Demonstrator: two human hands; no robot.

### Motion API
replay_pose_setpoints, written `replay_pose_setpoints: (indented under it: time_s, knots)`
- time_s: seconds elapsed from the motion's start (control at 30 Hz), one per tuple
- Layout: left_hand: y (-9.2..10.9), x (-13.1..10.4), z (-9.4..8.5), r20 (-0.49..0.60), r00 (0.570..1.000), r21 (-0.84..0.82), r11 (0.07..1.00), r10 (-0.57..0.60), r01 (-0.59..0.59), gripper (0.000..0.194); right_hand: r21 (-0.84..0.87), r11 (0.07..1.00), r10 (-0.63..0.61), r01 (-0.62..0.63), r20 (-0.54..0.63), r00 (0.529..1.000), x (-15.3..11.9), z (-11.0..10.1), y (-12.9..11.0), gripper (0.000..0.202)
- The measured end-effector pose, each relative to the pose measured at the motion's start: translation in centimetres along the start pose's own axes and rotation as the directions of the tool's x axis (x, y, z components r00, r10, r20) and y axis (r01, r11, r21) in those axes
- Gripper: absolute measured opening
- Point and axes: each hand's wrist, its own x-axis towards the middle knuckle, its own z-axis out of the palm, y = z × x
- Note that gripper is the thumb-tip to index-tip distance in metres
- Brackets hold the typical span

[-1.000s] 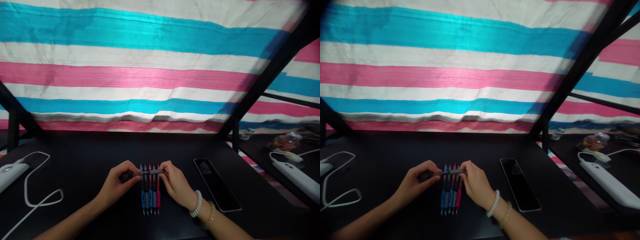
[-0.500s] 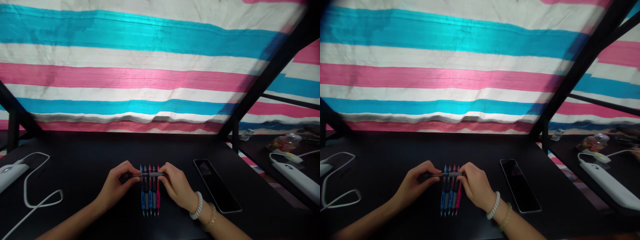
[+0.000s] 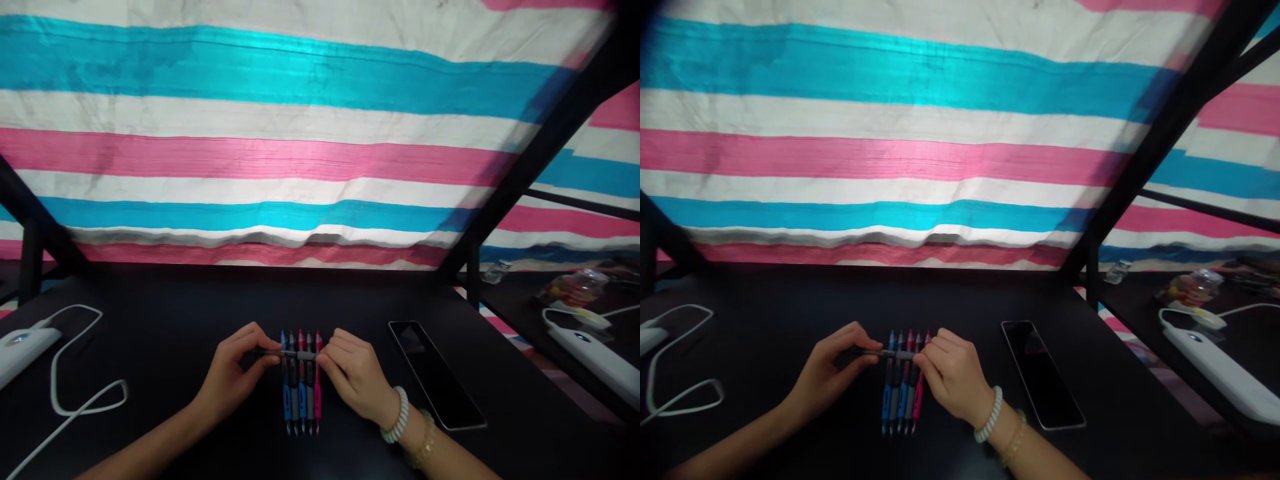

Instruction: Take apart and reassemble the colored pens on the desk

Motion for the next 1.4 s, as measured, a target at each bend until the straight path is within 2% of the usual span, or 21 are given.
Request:
replay_pose_setpoints:
  time_s: [0.1,0.23,0.37,0.47,0.57,0.67,0.83,0.97,1.2,1.33,1.4]
  knots:
    - [0.2,0.0,0.0,-0.01,1.0,0.009,1.0,0.003,-0.002,0.006,0.056,0.998,0.029,-0.028,-0.012,1.0,0.0,0.0,0.0,0.018]
    - [0.2,-0.1,0.0,-0.016,1.0,0.027,1.0,-0.003,0.003,0.006,0.075,0.997,0.025,-0.023,-0.028,0.999,-0.1,0.2,0.2,0.013]
    - [0.1,-0.2,0.2,-0.02,0.999,0.042,0.999,0.034,-0.034,0.006,0.021,1.0,0.001,-0.002,0.02,1.0,-0.1,0.3,0.3,0.021]
    - [0.1,-0.2,0.3,-0.033,0.996,0.052,0.995,0.086,-0.085,0.004,-0.007,1.0,0.028,-0.028,0.058,0.998,-0.1,0.3,0.2,0.03]
    - [0.3,-0.4,0.3,-0.054,0.982,0.068,0.982,0.182,-0.179,0.009,0.06,0.995,0.071,-0.078,0.102,0.992,-0.2,0.4,0.0,0.035]
    - [0.5,-0.7,0.3,-0.071,0.95,0.083,0.951,0.304,-0.298,0.019,0.194,0.974,0.091,-0.118,0.144,0.985,-0.2,0.3,-0.2,0.038]
    - [0.4,-1.1,0.4,-0.124,0.859,0.093,0.868,0.496,-0.488,0.029,0.367,0.902,0.139,-0.229,0.255,0.957,0.0,0.0,-0.4,0.043]
    - [0.4,-0.9,0.5,-0.148,0.83,0.117,0.843,0.538,-0.526,0.031,0.433,0.837,0.197,-0.335,0.333,0.922,0.2,-0.4,-0.6,0.047]
    - [0.9,-0.9,0.5,-0.166,0.754,0.209,0.77,0.636,-0.603,0.035,0.509,0.77,0.187,-0.385,0.396,0.899,0.2,-0.7,-0.8,0.052]
    - [0.6,-1.2,0.5,-0.178,0.71,0.286,0.726,0.681,-0.625,0.035,0.59,0.661,0.189,-0.463,0.467,0.864,0.3,-0.6,-0.8,0.054]
    - [0.4,-1.3,0.5,-0.17,0.701,0.314,0.712,0.693,-0.628,0.034,0.621,0.599,0.191,-0.506,0.503,0.843,0.3,-0.5,-0.8,0.055]
